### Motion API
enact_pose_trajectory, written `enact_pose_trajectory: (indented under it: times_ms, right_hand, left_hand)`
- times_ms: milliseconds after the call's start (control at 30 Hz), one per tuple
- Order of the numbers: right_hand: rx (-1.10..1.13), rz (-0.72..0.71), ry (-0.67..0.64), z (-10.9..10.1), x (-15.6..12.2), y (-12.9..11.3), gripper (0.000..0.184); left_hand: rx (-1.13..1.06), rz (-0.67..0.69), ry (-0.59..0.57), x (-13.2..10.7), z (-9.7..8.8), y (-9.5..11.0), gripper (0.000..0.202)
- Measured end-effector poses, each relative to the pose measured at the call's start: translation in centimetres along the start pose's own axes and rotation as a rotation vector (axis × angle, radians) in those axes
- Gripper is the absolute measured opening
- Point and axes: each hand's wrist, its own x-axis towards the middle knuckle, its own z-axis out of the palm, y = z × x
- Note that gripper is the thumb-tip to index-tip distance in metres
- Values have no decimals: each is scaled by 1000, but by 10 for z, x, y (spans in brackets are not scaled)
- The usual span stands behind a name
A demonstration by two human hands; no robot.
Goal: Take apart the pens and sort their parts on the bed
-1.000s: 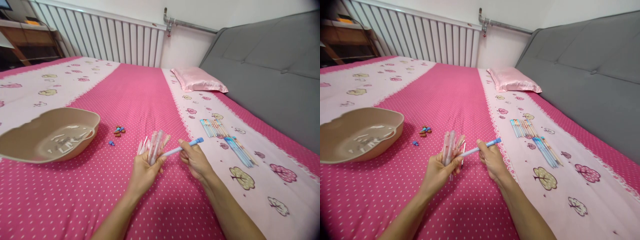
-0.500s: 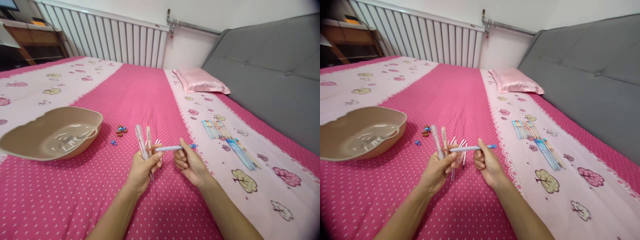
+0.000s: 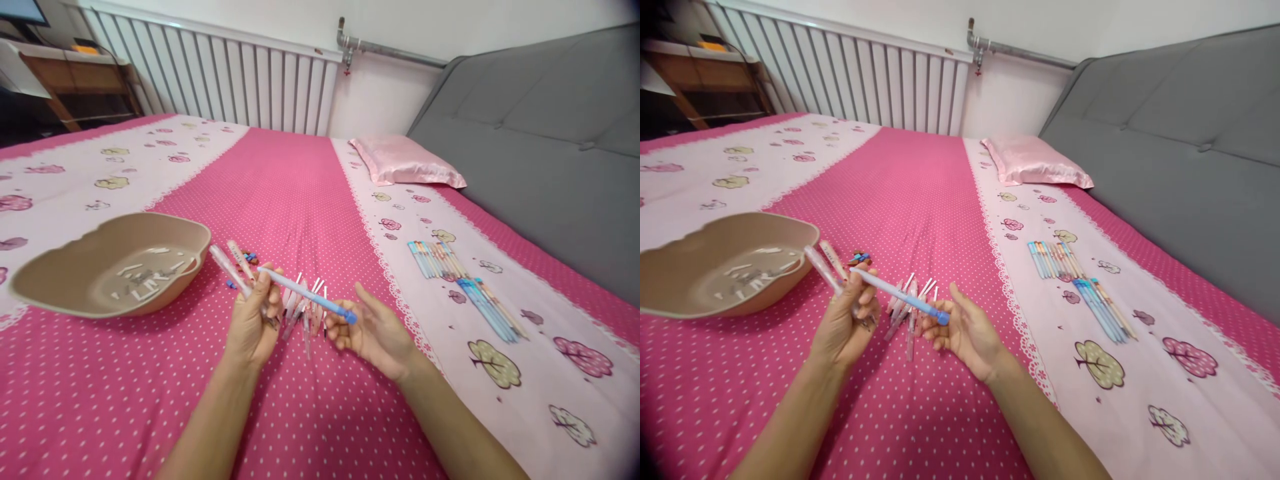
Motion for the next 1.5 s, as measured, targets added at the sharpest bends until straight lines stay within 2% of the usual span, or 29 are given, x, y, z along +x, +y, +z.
enact_pose_trajectory:
  times_ms: [100, 267, 333, 500, 667, 800, 900, 1067, 1167, 1333, 1400, 1500]
  right_hand:
    - [-6, -55, 45, 1, 0, 0, 39]
    - [-278, -70, -27, 3, -5, 6, 36]
    - [-321, -48, -37, 2, -6, 8, 36]
    - [-180, 75, -107, 0, -7, 8, 30]
    - [-22, 182, -223, 1, -9, 8, 25]
    - [-91, 149, -261, 4, -8, 11, 25]
    - [-348, 0, -163, 5, -8, 17, 29]
    - [-1101, -409, 137, 8, -8, 23, 30]
    - [-1391, -508, 266, 7, -6, 25, 27]
    - [-1616, -624, 407, 3, -2, 30, 26]
    - [-1622, -651, 444, 4, -3, 30, 27]
    - [-1515, -686, 436, 5, -5, 28, 27]
  left_hand:
    - [15, -24, 15, 2, 0, 3, 27]
    - [139, -89, -26, -4, 1, -6, 22]
    - [183, -103, -51, -6, 1, -10, 20]
    - [220, -143, -96, -9, 1, -14, 21]
    - [235, -209, -193, -14, 4, -17, 25]
    - [267, -192, -201, -14, 3, -19, 24]
    - [306, -135, -141, -14, 2, -20, 23]
    - [314, -137, -48, -14, 4, -23, 24]
    - [310, -100, 19, -13, 3, -26, 26]
    - [262, -38, 108, -12, 4, -29, 32]
    - [244, -33, 120, -12, 5, -29, 33]
    - [229, -27, 128, -13, 6, -29, 35]
